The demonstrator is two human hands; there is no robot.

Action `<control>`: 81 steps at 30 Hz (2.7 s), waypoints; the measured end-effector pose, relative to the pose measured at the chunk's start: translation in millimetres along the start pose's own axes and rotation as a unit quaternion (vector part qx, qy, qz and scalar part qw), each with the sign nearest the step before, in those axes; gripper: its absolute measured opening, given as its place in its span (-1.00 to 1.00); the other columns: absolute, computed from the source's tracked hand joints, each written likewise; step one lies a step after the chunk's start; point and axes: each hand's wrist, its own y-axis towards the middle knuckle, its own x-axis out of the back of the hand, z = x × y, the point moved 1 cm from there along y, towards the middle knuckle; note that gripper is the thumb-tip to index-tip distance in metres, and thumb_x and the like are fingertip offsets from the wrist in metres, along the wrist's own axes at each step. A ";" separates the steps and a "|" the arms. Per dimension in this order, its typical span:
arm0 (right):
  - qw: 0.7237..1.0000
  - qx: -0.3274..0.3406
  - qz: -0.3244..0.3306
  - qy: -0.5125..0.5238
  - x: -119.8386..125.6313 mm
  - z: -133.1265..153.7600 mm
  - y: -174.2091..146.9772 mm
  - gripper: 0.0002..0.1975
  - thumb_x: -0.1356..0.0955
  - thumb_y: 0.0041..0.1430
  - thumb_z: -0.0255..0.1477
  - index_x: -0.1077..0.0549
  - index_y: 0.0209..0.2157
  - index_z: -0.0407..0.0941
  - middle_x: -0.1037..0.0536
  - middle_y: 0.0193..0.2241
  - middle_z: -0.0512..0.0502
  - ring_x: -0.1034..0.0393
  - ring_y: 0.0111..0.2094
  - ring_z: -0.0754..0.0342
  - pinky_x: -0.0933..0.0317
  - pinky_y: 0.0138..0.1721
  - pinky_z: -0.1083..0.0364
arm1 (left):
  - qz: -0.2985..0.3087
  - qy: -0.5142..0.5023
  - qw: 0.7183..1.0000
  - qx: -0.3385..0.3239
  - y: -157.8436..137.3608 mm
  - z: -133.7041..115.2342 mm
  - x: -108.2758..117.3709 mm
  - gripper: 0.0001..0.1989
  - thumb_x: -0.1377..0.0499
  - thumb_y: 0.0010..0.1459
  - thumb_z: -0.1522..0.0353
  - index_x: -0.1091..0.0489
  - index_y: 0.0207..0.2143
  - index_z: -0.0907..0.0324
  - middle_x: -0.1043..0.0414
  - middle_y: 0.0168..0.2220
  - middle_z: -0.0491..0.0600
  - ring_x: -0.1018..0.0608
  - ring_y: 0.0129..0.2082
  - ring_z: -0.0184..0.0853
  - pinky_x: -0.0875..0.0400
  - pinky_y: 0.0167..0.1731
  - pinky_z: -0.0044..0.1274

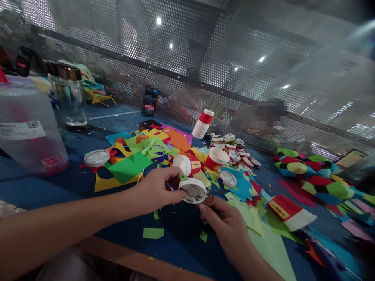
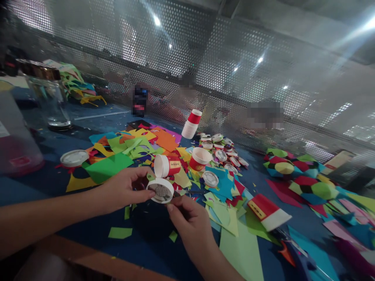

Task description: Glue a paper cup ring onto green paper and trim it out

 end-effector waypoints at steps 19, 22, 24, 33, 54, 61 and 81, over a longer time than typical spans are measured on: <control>0.990 0.096 0.031 -0.095 -0.6 4.3 0.6 -0.82 -0.26 0.22 -0.34 -0.42 -0.38 -0.10 -0.38 -0.52 0.02 -0.25 -0.51 0.10 -0.16 -0.45 0.13 | 0.045 -0.128 0.989 0.053 4.7 5.3 -3.8 -0.73 -0.31 -0.11 0.27 -0.39 -0.36 0.21 -0.49 -0.36 -0.07 -0.52 -0.29 -0.28 -0.38 -0.20 -0.45; 0.990 0.098 0.027 -0.102 -0.8 4.3 0.6 -0.82 -0.27 0.22 -0.34 -0.45 -0.37 -0.10 -0.40 -0.53 0.01 -0.25 -0.52 0.10 -0.16 -0.46 0.13 | 0.044 -0.134 0.988 0.059 4.7 5.0 -3.7 -0.72 -0.33 -0.13 0.27 -0.39 -0.37 0.21 -0.49 -0.37 -0.08 -0.53 -0.30 -0.28 -0.38 -0.19 -0.43; 0.990 0.096 0.026 -0.096 -1.1 3.8 0.5 -0.82 -0.28 0.21 -0.34 -0.46 -0.38 -0.10 -0.40 -0.52 0.01 -0.25 -0.52 0.11 -0.16 -0.47 0.13 | 0.038 -0.133 0.989 0.061 4.1 3.6 -3.2 -0.71 -0.33 -0.13 0.28 -0.40 -0.35 0.22 -0.50 -0.38 -0.08 -0.53 -0.30 -0.27 -0.39 -0.19 -0.43; 0.998 0.055 0.004 0.003 0.4 4.1 -1.8 -0.88 -0.31 0.11 -0.38 -0.44 -0.34 -0.11 -0.44 -0.50 0.00 -0.27 -0.53 0.13 -0.18 -0.50 0.16 | 0.031 -0.097 0.992 0.068 2.9 0.7 -1.7 -0.67 -0.29 -0.10 0.23 -0.40 -0.29 0.22 -0.51 -0.34 -0.04 -0.52 -0.31 -0.27 -0.38 -0.24 -0.46; 0.995 -0.007 0.056 0.087 -8.9 16.1 -2.8 -0.82 -0.39 -0.05 -0.30 -0.38 -0.52 -0.12 -0.32 -0.59 0.05 -0.14 -0.55 0.15 -0.06 -0.52 0.16 | 0.239 0.138 0.961 -0.001 -15.6 -17.7 -5.2 -0.94 -0.14 0.00 0.43 -0.27 -0.46 0.17 -0.18 -0.57 -0.23 -0.25 -0.55 -0.47 -0.10 -0.59 -0.65; 0.998 0.002 0.057 0.025 -9.8 16.0 -3.0 -0.92 -0.33 -0.10 -0.40 -0.35 -0.55 -0.11 -0.27 -0.63 0.08 -0.08 -0.58 0.17 0.00 -0.56 0.18 | 0.230 0.147 0.962 0.001 -16.9 -15.4 -10.2 -0.91 -0.17 -0.04 0.45 -0.26 -0.51 0.18 -0.16 -0.61 -0.24 -0.22 -0.59 -0.50 -0.07 -0.64 -0.69; 0.985 0.030 0.002 0.169 -3.4 0.5 -4.4 -0.74 -0.23 0.12 -0.41 -0.24 -0.64 -0.07 -0.26 -0.66 0.07 -0.14 -0.59 0.13 -0.01 -0.55 0.11 | 0.227 0.154 0.962 0.015 -14.8 -17.9 -6.0 -0.95 -0.13 -0.02 0.41 -0.26 -0.46 0.18 -0.18 -0.56 -0.23 -0.24 -0.53 -0.47 -0.11 -0.58 -0.65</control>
